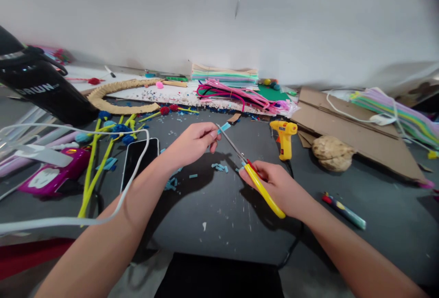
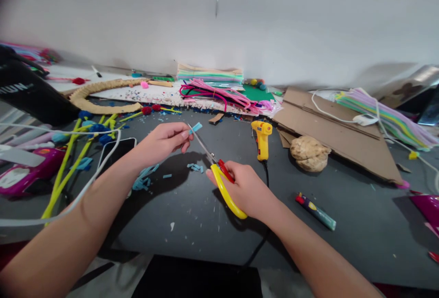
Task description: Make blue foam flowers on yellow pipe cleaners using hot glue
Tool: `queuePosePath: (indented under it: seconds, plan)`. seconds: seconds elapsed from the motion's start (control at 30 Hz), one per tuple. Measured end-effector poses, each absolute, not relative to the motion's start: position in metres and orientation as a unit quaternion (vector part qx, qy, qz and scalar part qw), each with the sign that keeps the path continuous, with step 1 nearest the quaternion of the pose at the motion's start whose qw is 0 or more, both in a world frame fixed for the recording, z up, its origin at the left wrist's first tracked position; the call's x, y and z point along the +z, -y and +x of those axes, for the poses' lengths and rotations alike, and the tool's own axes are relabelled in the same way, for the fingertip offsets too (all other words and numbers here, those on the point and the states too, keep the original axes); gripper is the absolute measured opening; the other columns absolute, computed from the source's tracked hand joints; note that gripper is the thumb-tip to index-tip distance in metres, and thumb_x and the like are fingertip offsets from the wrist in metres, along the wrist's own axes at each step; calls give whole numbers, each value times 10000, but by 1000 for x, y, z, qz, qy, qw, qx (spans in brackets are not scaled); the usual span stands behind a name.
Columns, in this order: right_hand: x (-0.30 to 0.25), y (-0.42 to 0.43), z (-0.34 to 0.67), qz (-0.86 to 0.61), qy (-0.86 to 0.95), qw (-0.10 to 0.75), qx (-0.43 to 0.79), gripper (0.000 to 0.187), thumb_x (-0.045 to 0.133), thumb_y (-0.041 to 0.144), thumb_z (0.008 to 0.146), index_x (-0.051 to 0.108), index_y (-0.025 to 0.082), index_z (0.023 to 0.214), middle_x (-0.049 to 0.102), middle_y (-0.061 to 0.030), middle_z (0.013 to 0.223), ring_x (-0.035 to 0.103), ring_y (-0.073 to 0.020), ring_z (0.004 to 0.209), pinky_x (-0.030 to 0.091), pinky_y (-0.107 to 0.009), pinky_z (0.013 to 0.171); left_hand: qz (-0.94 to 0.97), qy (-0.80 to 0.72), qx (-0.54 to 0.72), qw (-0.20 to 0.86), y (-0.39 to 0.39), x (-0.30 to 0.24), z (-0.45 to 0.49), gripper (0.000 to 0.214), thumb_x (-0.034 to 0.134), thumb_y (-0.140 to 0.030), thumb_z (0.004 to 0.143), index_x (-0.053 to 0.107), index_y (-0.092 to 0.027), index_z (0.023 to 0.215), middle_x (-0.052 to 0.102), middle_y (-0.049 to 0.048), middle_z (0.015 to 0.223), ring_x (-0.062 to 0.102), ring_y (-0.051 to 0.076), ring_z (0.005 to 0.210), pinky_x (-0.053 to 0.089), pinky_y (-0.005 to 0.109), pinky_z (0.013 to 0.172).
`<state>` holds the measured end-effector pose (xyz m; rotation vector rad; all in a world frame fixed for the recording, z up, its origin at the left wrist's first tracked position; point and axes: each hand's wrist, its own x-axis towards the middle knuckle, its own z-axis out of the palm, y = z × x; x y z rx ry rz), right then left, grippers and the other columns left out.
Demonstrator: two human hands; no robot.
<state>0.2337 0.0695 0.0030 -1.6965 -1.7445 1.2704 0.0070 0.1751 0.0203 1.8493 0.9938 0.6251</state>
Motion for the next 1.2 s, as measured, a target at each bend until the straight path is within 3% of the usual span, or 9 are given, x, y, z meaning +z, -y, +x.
queuePosePath:
  seconds: [0.17, 0.4, 0.63, 1.0, 1.2]
  plan:
    - [15, -61, 233, -609, 624, 138, 469, 424, 517, 582, 906, 438, 209, 721, 429, 57, 567, 412, -83, 476, 264, -210, 442, 755, -411, 197, 471, -174, 21, 4, 244, 446, -339, 935, 576, -175, 811, 590, -9, 629, 504, 127, 603, 365, 240, 588]
    - [33, -48, 229, -613, 541, 5, 575, 504, 373, 683, 916, 438, 214, 743, 508, 32, 473, 525, -123, 371, 403, -205, 382, 743, -422, 80, 513, -168, 21, 6, 248, 473, -357, 893, 605, -185, 772, 617, 4, 579, 501, 140, 558, 377, 258, 578]
    - [22, -37, 228, -608, 533, 17, 588, 536, 339, 709, 915, 404, 224, 695, 455, 47, 367, 505, -130, 304, 370, -198, 327, 723, -414, 40, 552, -167, 15, 6, 236, 511, -357, 835, 634, -192, 719, 642, 37, 555, 469, 144, 478, 321, 254, 473]
    - [13, -44, 224, -612, 525, 18, 591, 634, 356, 673, 920, 330, 228, 470, 378, 16, 309, 503, -159, 271, 327, -223, 267, 724, -445, 11, 526, -171, 8, 9, 211, 500, -321, 791, 624, -196, 676, 628, 28, 522, 443, 143, 458, 308, 253, 458]
    - [15, -47, 219, -629, 507, 8, 589, 657, 369, 635, 927, 335, 226, 414, 363, 10, 272, 425, -127, 229, 329, -224, 281, 696, -443, 24, 564, -172, 8, 4, 172, 528, -299, 762, 626, -182, 685, 618, 38, 509, 380, 124, 419, 245, 247, 411]
